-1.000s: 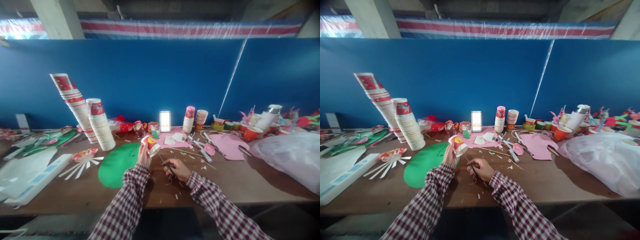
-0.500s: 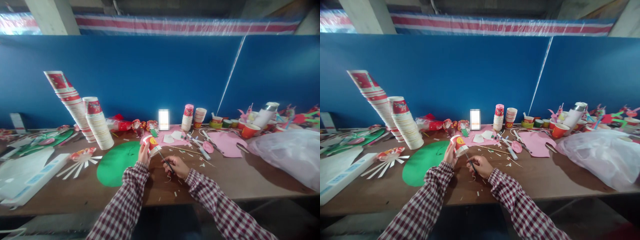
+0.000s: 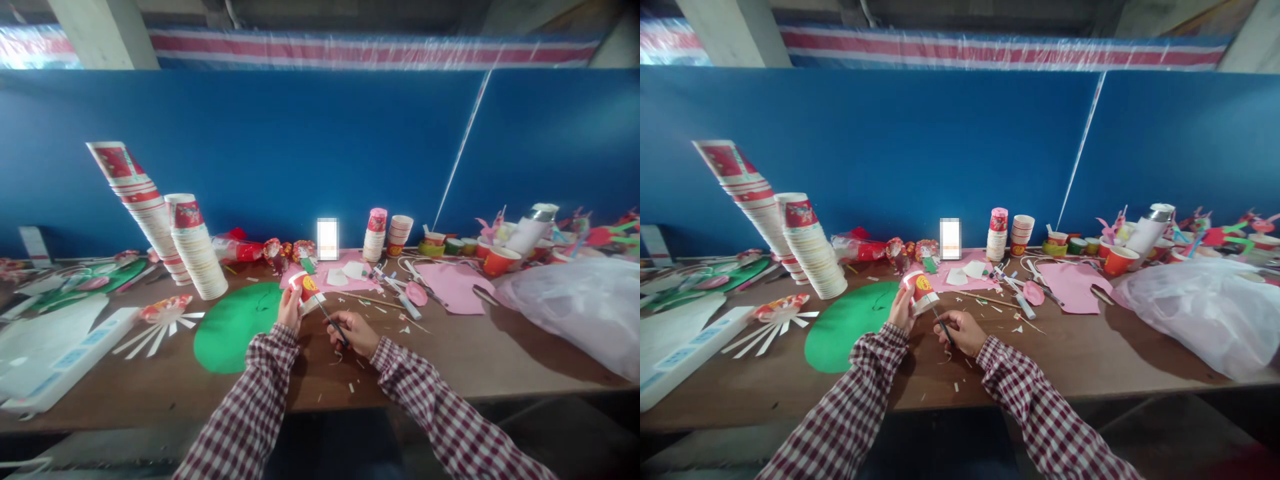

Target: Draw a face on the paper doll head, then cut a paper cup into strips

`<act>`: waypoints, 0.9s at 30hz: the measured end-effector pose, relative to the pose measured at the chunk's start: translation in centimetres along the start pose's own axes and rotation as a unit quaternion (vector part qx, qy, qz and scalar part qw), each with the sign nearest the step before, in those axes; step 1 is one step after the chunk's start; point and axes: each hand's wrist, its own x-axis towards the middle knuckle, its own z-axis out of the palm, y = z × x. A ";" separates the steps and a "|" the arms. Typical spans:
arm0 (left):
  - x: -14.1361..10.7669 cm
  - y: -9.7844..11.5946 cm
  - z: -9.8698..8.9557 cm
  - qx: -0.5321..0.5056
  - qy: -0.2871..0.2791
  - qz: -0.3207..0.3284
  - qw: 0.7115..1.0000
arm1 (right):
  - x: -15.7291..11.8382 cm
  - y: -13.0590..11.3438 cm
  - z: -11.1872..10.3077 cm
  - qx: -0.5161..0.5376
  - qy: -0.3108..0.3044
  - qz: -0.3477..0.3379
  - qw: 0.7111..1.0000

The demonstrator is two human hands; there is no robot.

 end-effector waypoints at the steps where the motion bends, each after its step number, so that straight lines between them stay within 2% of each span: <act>1: 0.0 0.0 0.0 -0.001 -0.002 0.000 1.000 | 0.0 0.0 0.0 -0.001 -0.001 -0.001 1.000; 27: 0.0 -0.1 0.1 -0.004 -0.004 -0.001 1.000 | 0.1 0.2 -0.2 -0.013 -0.005 -0.008 1.000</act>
